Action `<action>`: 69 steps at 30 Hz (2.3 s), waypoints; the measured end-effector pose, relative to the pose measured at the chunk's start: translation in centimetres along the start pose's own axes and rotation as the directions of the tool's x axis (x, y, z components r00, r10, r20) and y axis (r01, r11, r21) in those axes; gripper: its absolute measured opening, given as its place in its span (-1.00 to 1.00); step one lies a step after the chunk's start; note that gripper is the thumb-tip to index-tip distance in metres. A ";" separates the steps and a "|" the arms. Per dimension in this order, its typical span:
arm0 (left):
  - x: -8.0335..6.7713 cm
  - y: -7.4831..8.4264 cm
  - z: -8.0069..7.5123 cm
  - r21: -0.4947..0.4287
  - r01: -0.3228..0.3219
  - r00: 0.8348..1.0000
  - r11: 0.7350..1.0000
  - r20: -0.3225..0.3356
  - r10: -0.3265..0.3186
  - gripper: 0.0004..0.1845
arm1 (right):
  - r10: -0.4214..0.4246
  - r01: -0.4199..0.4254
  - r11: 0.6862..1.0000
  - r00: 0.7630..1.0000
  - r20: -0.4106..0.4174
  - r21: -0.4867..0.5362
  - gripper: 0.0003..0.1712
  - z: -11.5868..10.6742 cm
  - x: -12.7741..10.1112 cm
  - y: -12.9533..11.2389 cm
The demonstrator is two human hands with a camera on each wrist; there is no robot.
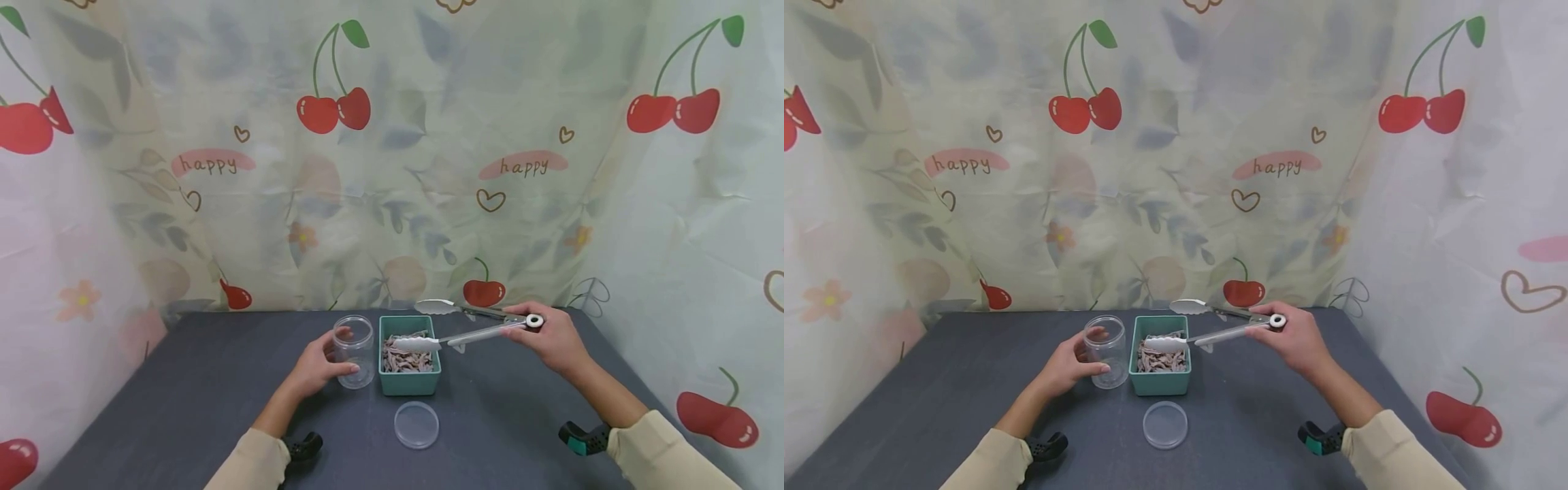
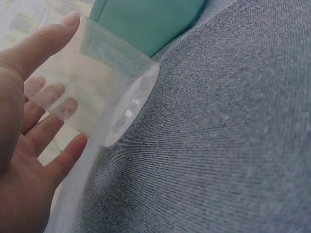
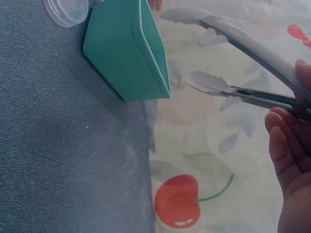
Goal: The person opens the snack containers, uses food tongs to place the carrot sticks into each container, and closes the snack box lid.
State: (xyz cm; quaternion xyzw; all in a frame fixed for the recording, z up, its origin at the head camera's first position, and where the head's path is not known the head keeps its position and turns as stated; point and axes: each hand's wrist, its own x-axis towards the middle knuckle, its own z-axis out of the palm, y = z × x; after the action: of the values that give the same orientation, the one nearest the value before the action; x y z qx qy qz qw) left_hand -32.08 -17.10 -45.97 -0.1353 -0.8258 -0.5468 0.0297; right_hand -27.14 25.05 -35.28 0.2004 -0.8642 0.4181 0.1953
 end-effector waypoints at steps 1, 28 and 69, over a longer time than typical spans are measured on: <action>0.0 0.0 0.0 -0.001 -0.003 1.000 1.000 -0.001 0.003 -0.26 | 0.004 -0.004 1.000 1.000 0.016 0.001 -0.64 0.0 0.1 -0.1; -0.1 -0.1 -0.1 -0.009 -0.032 0.999 0.999 0.004 0.033 -0.27 | 0.006 -0.027 0.969 0.996 0.085 0.245 -0.63 3.7 5.3 0.0; 0.1 0.6 1.0 -0.021 -0.048 0.999 0.999 -0.019 0.048 0.01 | 0.041 -0.246 0.893 0.879 0.476 0.377 -0.40 6.6 7.1 1.7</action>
State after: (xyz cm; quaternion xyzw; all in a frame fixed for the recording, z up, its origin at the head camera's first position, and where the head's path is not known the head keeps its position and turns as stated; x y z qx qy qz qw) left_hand -31.88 -15.95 -45.84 -0.1503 -0.8159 -0.5561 0.0491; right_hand -35.11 19.41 -36.63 0.2643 -0.7857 0.5514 -0.0938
